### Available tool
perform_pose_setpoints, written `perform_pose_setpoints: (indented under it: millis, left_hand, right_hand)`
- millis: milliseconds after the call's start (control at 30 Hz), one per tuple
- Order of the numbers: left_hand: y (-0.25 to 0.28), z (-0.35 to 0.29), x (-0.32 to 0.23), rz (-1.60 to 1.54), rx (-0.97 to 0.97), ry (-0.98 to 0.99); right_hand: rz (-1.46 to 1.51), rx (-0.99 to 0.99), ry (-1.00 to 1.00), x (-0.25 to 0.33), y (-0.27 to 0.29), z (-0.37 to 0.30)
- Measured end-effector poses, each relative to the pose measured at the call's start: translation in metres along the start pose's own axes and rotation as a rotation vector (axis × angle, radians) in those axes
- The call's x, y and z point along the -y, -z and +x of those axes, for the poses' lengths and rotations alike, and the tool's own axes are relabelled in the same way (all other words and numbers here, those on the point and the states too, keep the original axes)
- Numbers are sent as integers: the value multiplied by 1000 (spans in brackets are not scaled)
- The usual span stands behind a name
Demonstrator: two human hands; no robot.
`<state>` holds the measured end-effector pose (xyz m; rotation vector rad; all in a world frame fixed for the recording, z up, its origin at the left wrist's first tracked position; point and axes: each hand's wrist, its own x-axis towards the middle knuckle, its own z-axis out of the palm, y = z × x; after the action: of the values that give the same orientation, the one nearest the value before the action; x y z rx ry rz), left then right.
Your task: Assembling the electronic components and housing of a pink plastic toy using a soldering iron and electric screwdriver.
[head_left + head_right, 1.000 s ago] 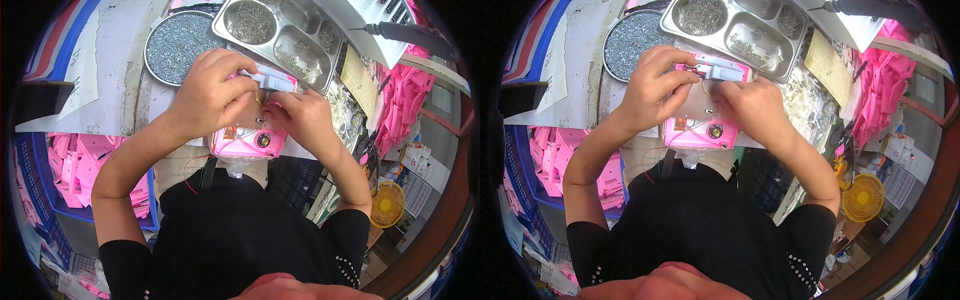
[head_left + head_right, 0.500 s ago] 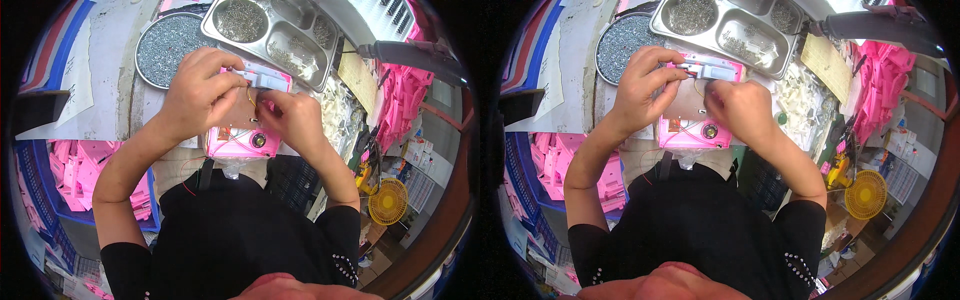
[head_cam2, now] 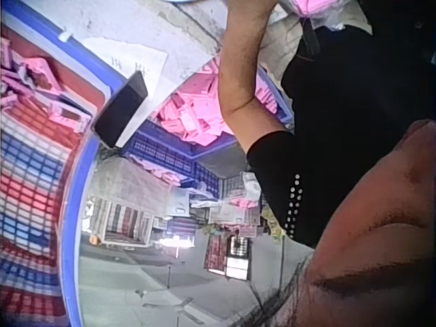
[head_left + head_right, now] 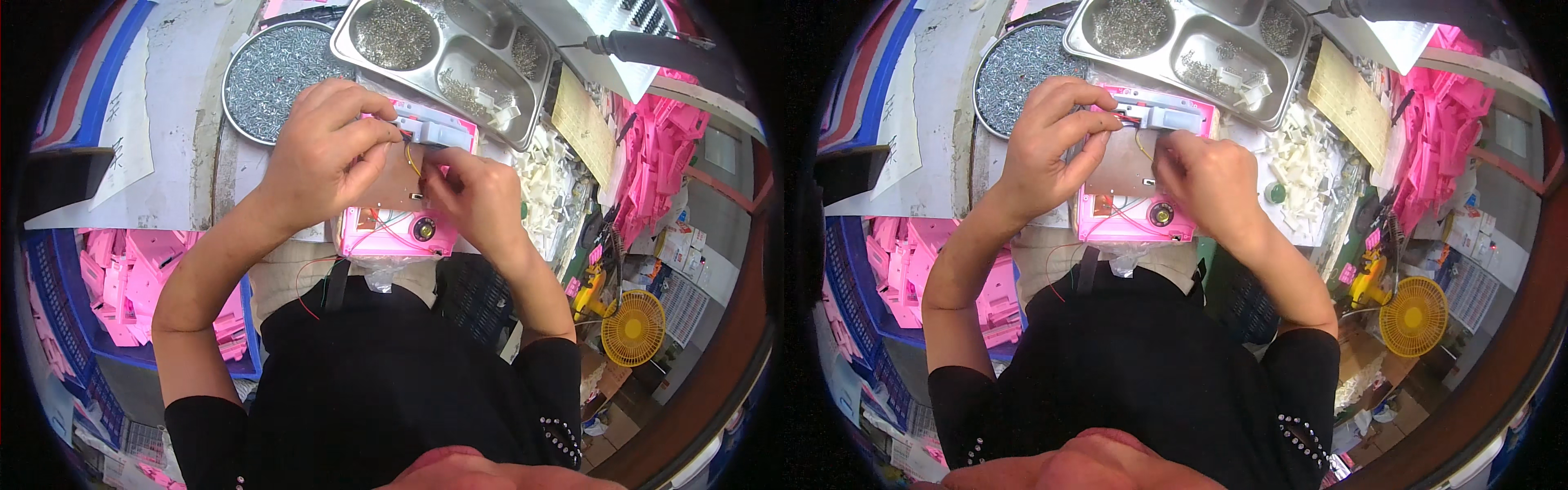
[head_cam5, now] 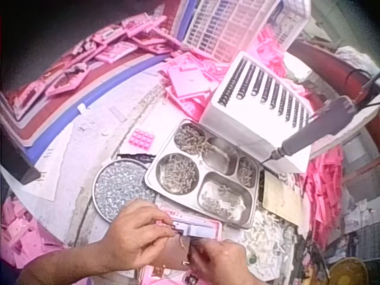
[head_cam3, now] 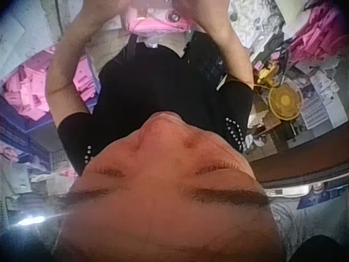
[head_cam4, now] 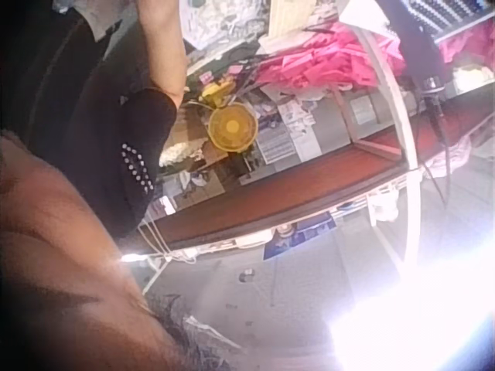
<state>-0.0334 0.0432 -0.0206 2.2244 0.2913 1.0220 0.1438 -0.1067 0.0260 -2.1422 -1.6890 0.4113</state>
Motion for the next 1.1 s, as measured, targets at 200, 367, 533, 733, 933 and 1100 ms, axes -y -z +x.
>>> perform_pose_setpoints:
  millis: [200,367,533,733,933,1100]
  left_hand:
    - [-3,2,-11,12,57,-41]
    - [-7,5,-12,8,81,-62]
    - [-9,6,-11,16,88,-56]
    - [-2,5,-12,16,69,-34]
    - [1,0,-9,21,53,-22]
    - [-1,-1,-9,37,46,-4]
  right_hand:
    - [-72,7,49,2,5,-1]
    - [-298,73,260,-1,10,0]
    - [-477,237,297,5,16,14]
    - [-363,237,301,0,31,18]
    - [-147,35,335,-10,21,7]
    - [-205,80,430,-11,20,10]
